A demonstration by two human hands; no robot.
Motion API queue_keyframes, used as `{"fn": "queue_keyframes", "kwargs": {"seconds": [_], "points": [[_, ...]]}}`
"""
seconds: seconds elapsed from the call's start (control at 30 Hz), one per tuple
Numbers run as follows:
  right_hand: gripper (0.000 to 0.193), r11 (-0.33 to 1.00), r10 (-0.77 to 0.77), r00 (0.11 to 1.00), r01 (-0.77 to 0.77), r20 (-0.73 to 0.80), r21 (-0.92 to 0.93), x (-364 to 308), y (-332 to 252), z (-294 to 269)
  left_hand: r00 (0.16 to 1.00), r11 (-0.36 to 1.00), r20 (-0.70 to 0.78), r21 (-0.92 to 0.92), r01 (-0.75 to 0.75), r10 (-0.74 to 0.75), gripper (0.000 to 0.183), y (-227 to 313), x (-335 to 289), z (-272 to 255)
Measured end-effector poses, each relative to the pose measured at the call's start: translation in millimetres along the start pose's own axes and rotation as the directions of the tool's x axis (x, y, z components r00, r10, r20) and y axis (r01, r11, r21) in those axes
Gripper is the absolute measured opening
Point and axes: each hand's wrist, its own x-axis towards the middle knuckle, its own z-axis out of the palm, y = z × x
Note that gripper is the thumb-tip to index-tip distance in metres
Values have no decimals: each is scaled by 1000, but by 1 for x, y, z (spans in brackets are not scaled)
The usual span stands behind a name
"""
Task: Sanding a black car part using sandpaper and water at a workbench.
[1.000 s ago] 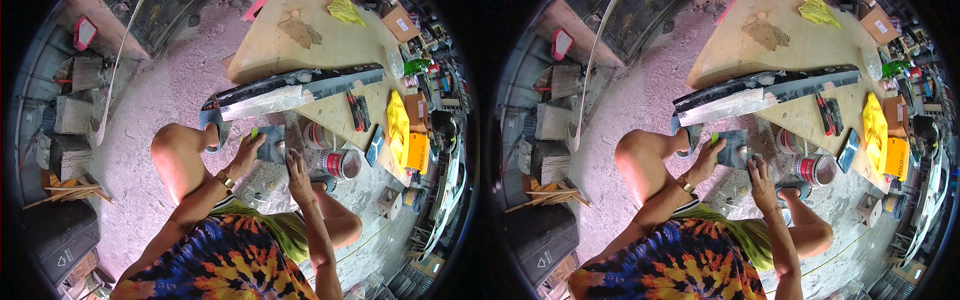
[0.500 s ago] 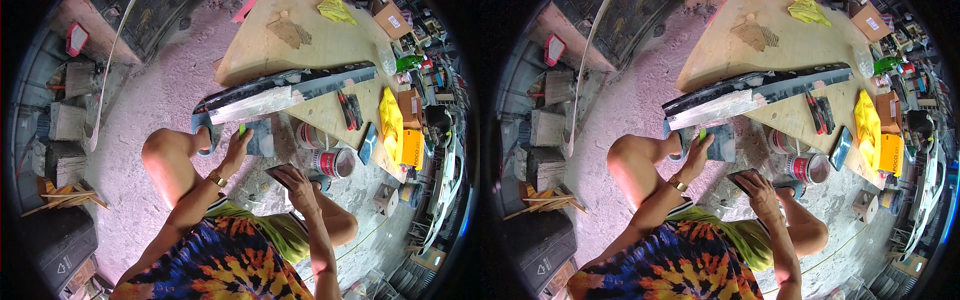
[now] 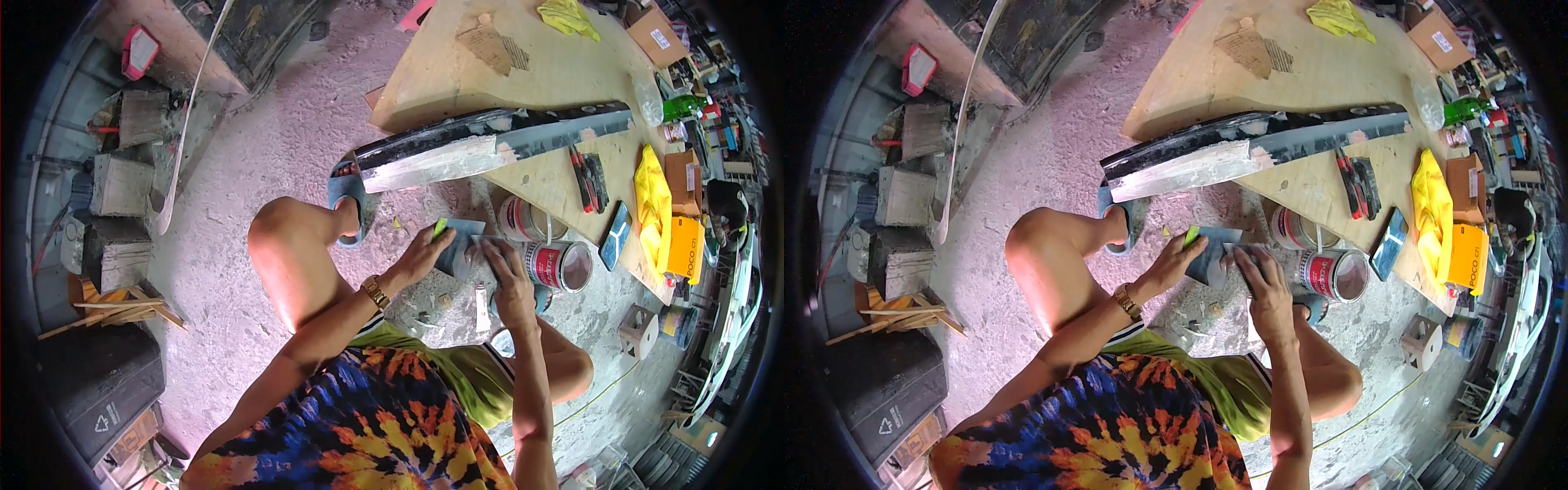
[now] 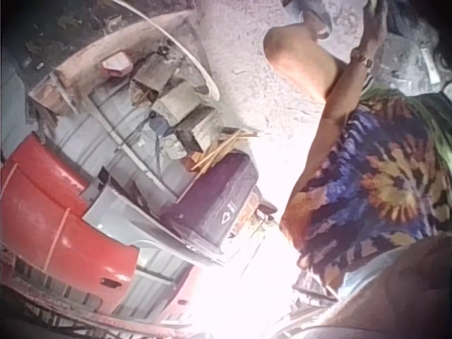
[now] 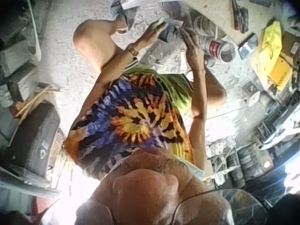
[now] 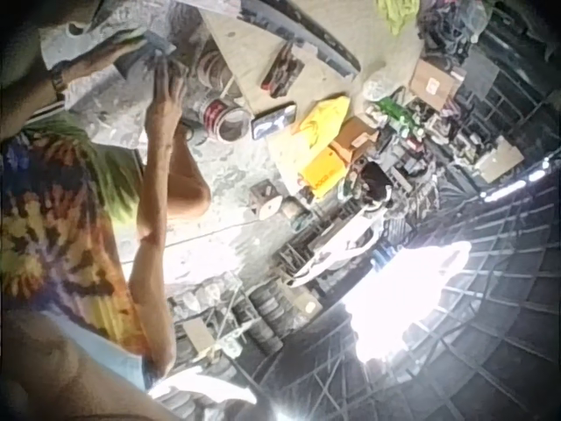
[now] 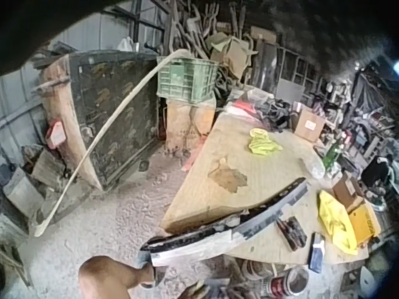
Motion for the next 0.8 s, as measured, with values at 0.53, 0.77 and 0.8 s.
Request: {"fn": "queue_keyframes", "kwargs": {"seconds": [0.53,0.77,0.8], "points": [[73,995,-101,995,101,6,25,-16,3,36,992,959,-127,-279,-39,3,35,0,4,-10],[60,1000,18,1000,-18,19,-16,-4,4,4,998,998,-19,-32,-52,52,34,11,-5,-1],[57,993,-86,996,85,-7,-78,7,-1,6,995,993,-17,-56,-100,99,33,-5,-2,4]]}}
